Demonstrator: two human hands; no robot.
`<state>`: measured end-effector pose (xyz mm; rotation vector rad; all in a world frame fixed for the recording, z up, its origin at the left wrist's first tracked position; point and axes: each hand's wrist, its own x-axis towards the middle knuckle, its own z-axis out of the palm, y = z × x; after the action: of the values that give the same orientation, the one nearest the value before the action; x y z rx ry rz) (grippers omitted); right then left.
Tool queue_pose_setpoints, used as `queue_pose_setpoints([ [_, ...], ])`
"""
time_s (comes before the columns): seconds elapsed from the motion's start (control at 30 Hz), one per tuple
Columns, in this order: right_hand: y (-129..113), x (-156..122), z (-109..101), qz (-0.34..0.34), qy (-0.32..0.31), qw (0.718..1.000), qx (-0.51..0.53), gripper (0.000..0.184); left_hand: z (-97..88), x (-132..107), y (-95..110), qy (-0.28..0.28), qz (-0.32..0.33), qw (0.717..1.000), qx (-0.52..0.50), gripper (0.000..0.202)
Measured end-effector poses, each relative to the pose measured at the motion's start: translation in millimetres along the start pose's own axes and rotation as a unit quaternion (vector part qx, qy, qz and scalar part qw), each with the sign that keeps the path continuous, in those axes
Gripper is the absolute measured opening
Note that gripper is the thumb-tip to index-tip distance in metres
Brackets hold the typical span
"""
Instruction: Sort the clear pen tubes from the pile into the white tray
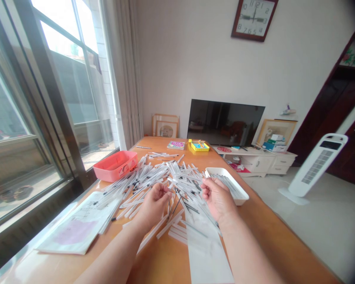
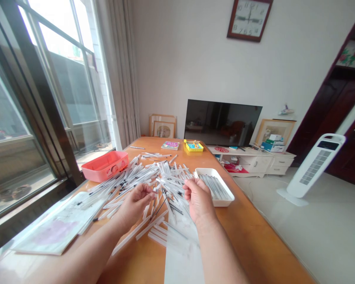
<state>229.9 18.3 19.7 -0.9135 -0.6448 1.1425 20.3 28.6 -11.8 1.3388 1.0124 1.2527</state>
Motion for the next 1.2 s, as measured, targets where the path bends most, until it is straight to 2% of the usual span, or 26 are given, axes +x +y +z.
queue_pose_setpoints([
  [0.1,1,-8,6,-0.004,-0.044,0.999,-0.016,0.022,-5.8,0,6,0.016,-0.064,0.990,-0.126,0.024],
  [0.2,3,-13,10,-0.011,-0.067,0.997,-0.043,0.020,-12.5,1,10,0.029,-0.105,0.967,-0.230,0.022],
  [0.4,5,-14,10,-0.015,-0.073,0.995,-0.072,0.020,-19.0,3,10,0.024,-0.122,0.945,-0.301,0.023],
  [0.6,6,-16,11,-0.017,-0.084,0.993,-0.083,0.020,-20.0,4,10,0.021,-0.127,0.942,-0.311,0.024],
  [0.7,6,-15,11,-0.017,-0.075,0.994,-0.078,0.019,-18.6,3,12,0.041,-0.125,0.949,-0.287,0.027],
  [0.8,5,-15,12,-0.017,-0.067,0.995,-0.067,0.016,-17.4,1,13,0.047,-0.096,0.962,-0.253,0.028],
  [1.0,3,-15,13,-0.031,-0.071,0.996,-0.035,0.017,-17.8,1,13,0.002,-0.056,0.981,-0.185,0.022],
  [1.2,5,-13,12,-0.037,-0.060,0.997,-0.031,0.019,-18.1,1,12,-0.024,-0.102,0.974,-0.199,0.036],
])
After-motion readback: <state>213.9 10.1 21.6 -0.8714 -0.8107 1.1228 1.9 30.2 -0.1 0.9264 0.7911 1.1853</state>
